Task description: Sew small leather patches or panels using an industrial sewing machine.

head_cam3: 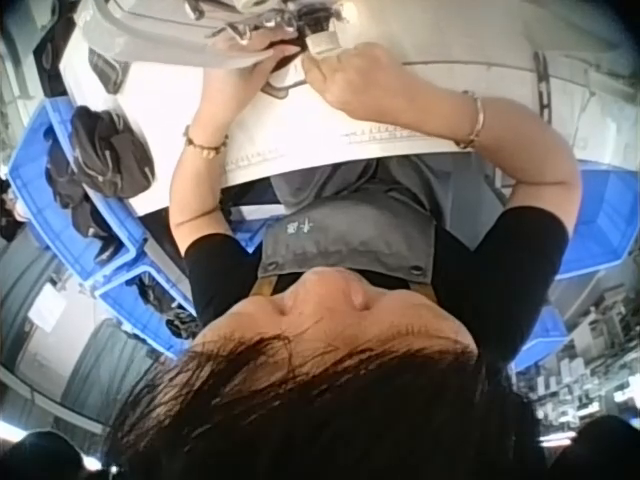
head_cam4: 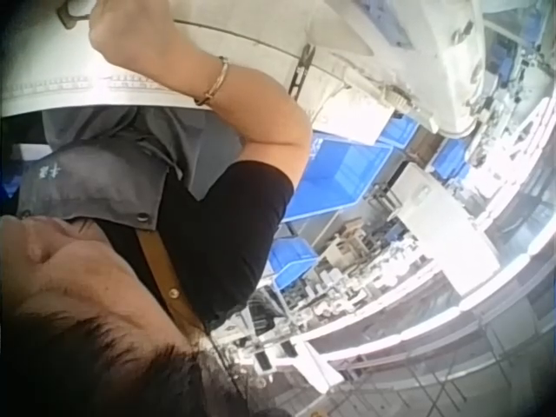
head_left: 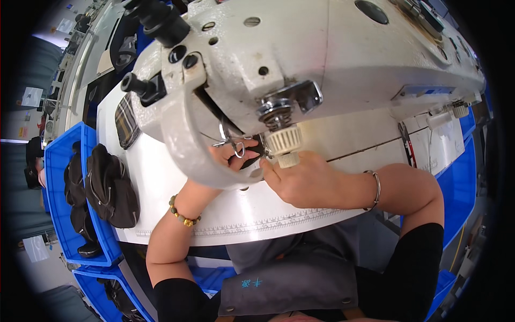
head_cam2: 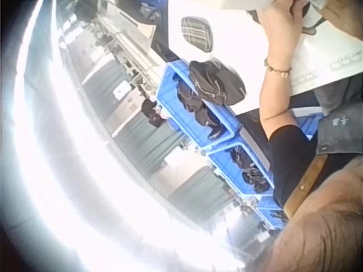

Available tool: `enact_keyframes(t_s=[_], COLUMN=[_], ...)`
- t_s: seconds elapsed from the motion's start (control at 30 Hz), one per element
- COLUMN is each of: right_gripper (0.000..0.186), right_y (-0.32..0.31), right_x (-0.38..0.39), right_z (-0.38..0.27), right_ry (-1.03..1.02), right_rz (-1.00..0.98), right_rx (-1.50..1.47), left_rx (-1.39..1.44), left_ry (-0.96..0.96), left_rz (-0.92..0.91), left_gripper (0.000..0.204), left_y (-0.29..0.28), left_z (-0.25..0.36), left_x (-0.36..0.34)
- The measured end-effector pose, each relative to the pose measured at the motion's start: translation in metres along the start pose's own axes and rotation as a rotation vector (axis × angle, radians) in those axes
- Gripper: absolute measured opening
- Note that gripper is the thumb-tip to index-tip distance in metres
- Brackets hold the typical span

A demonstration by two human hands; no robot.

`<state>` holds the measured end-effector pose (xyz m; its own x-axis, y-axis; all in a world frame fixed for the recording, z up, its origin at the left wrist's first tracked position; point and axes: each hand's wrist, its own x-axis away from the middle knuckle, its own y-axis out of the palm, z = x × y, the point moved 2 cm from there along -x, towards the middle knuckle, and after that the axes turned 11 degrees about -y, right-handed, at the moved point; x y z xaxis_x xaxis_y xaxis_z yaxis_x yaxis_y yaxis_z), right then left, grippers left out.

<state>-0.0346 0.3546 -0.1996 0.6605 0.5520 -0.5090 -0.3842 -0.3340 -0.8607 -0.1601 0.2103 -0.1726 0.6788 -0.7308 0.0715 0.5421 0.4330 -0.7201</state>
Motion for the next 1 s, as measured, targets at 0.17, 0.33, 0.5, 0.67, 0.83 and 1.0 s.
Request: enact_keyframes(t_s=[0.17, 0.33, 0.5, 0.67, 0.83, 1.0], right_gripper=[0.01, 0.008, 0.011, 0.013, 0.011, 0.01], right_y=[-0.007, 0.0, 0.001, 0.006, 0.006, 0.003], right_x=[-0.002, 0.0, 0.0, 0.001, 0.001, -0.001], right_z=[0.004, 0.012, 0.013, 0.018, 0.017, 0.017], right_ry=[0.011, 0.106, 0.104, 0.118, 0.109, 0.116], right_rz=[0.058, -0.012, -0.017, -0.02, 0.034, -0.008], right_rx=[0.056, 0.021, -0.008, -0.014, -0.012, -0.022], left_rx=[-0.016, -0.079, -0.101, -0.182, -0.33, -0.366], left_ry=[0.169, 0.196, 0.209, 0.12, 0.169, 0.055], left_rz=[0.106, 0.144, 0.185, 0.149, 0.267, 0.306], left_gripper=[0.018, 0.019, 0.016, 0.01, 0.007, 0.011], left_y=[0.003, 0.004, 0.004, 0.003, 0.001, 0.008], left_z=[-0.003, -0.002, -0.005, -0.025, -0.019, -0.049], left_x=[0.0, 0.001, 0.0, -0.003, -0.004, -0.011])
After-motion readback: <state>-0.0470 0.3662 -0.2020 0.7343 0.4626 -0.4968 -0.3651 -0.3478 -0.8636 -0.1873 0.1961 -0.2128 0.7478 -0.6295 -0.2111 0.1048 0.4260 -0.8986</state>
